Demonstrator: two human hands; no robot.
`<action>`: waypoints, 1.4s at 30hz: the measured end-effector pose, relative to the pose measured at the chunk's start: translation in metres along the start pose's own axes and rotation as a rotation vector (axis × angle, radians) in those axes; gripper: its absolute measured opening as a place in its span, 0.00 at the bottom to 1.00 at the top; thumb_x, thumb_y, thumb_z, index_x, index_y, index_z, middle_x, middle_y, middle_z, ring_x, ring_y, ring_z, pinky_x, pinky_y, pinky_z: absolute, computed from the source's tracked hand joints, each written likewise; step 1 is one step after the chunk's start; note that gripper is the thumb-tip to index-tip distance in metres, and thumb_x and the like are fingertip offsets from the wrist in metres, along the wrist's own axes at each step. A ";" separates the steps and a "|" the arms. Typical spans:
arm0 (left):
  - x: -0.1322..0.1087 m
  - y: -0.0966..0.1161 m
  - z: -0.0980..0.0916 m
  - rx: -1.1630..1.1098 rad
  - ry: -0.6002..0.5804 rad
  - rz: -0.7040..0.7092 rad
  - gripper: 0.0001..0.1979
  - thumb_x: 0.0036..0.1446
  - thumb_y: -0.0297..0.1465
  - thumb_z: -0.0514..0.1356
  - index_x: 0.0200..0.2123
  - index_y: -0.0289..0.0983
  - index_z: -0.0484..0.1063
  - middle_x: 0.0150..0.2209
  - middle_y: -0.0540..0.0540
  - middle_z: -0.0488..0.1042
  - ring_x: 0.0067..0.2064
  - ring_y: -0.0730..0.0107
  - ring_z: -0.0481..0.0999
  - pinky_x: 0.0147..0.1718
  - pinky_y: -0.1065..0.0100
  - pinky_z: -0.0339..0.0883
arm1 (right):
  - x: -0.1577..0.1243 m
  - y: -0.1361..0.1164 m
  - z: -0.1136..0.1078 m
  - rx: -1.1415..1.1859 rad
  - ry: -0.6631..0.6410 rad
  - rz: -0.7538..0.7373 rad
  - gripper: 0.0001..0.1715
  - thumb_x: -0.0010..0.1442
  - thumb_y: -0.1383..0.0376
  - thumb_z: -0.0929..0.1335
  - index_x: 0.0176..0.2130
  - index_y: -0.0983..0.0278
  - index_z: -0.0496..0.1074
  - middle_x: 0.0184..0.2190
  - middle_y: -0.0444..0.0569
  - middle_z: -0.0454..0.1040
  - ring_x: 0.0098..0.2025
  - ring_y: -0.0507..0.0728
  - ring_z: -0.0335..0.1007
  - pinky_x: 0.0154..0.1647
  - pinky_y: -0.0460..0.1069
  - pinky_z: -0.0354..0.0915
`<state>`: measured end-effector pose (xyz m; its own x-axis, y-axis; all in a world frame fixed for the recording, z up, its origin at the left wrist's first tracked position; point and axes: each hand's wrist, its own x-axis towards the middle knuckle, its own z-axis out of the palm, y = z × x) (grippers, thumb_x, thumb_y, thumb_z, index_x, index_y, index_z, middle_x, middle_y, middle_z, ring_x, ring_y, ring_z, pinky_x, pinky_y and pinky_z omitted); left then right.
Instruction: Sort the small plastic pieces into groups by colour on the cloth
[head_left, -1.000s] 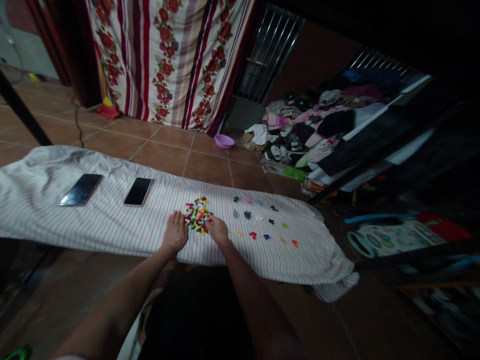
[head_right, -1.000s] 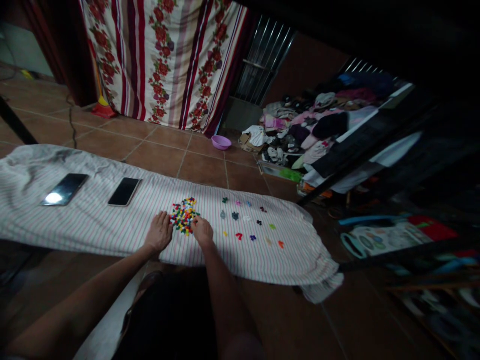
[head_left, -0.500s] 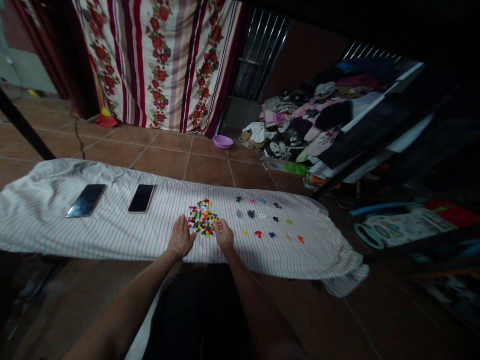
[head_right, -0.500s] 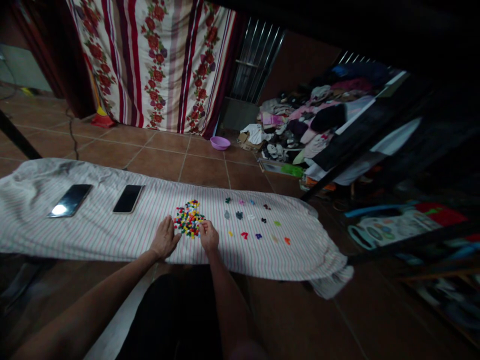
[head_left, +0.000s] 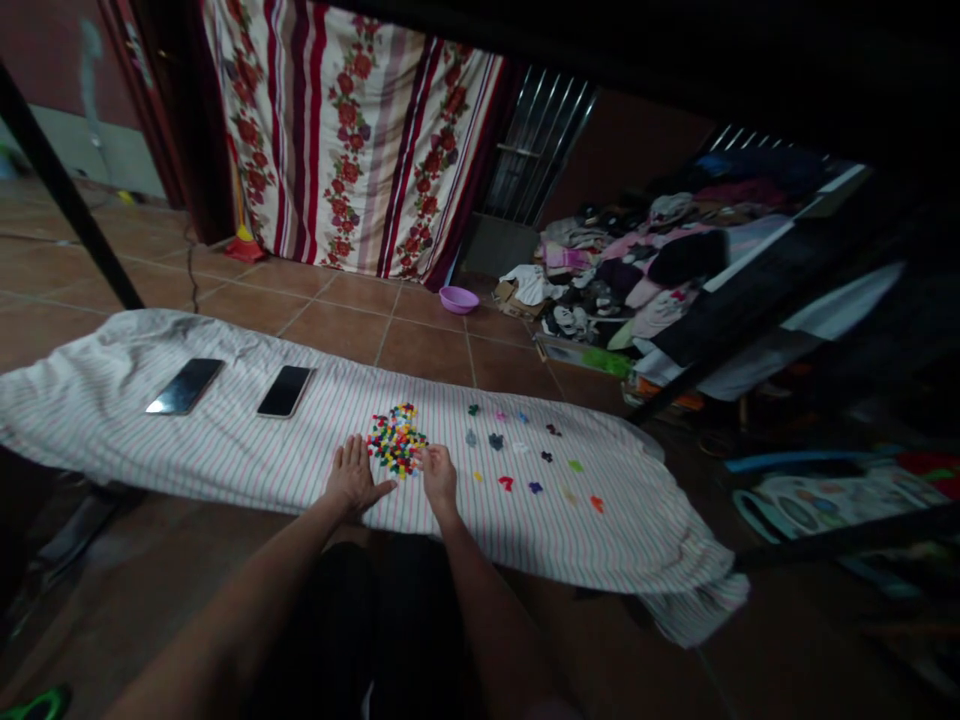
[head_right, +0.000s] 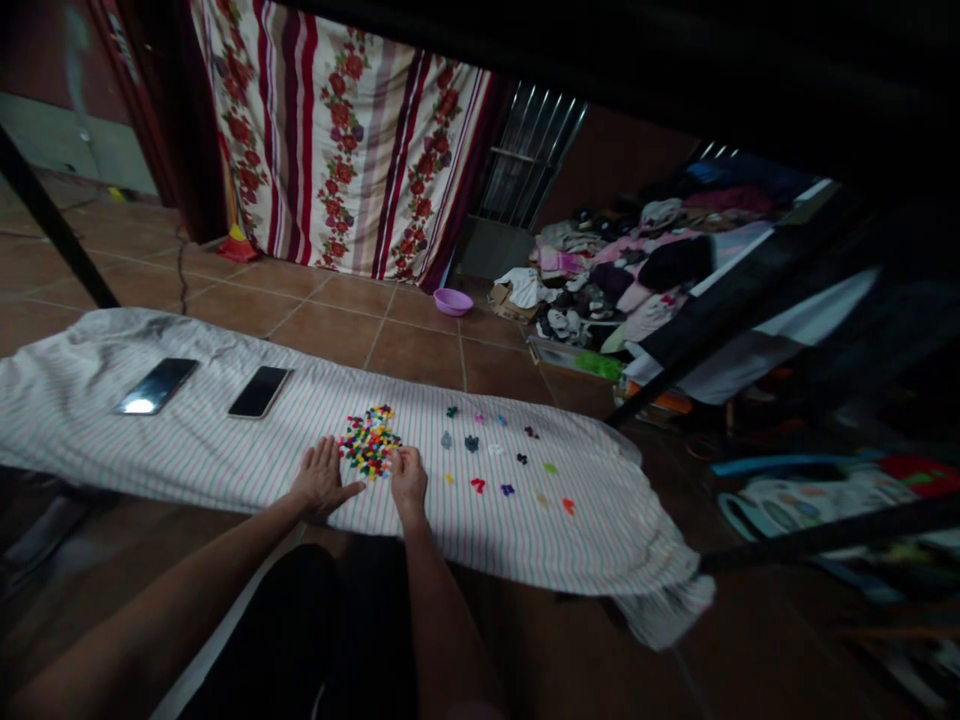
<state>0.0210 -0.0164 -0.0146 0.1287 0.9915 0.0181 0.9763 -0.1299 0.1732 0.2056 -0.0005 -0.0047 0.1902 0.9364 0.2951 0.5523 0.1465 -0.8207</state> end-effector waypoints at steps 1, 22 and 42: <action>0.000 0.002 -0.001 0.004 -0.010 -0.008 0.58 0.50 0.64 0.39 0.64 0.16 0.48 0.66 0.20 0.45 0.68 0.37 0.44 0.61 0.41 0.43 | 0.000 0.001 -0.001 0.015 0.000 0.005 0.14 0.63 0.55 0.59 0.39 0.61 0.66 0.30 0.45 0.76 0.31 0.54 0.74 0.31 0.47 0.67; -0.019 0.007 0.002 0.090 0.209 0.036 0.47 0.56 0.58 0.43 0.64 0.26 0.54 0.66 0.31 0.52 0.69 0.48 0.46 0.64 0.51 0.39 | -0.007 0.012 -0.007 0.045 -0.163 0.083 0.20 0.61 0.48 0.60 0.38 0.60 0.67 0.30 0.51 0.78 0.32 0.58 0.76 0.32 0.49 0.67; -0.017 0.010 -0.002 0.092 0.180 0.019 0.48 0.56 0.58 0.42 0.64 0.24 0.51 0.66 0.29 0.51 0.69 0.46 0.46 0.64 0.48 0.39 | -0.007 -0.004 -0.008 0.019 -0.190 0.039 0.19 0.58 0.48 0.62 0.34 0.60 0.67 0.27 0.45 0.75 0.30 0.55 0.73 0.34 0.47 0.66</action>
<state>0.0285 -0.0345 -0.0116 0.1222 0.9727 0.1973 0.9868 -0.1403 0.0807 0.2086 -0.0106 0.0001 0.0535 0.9846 0.1662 0.5320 0.1128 -0.8392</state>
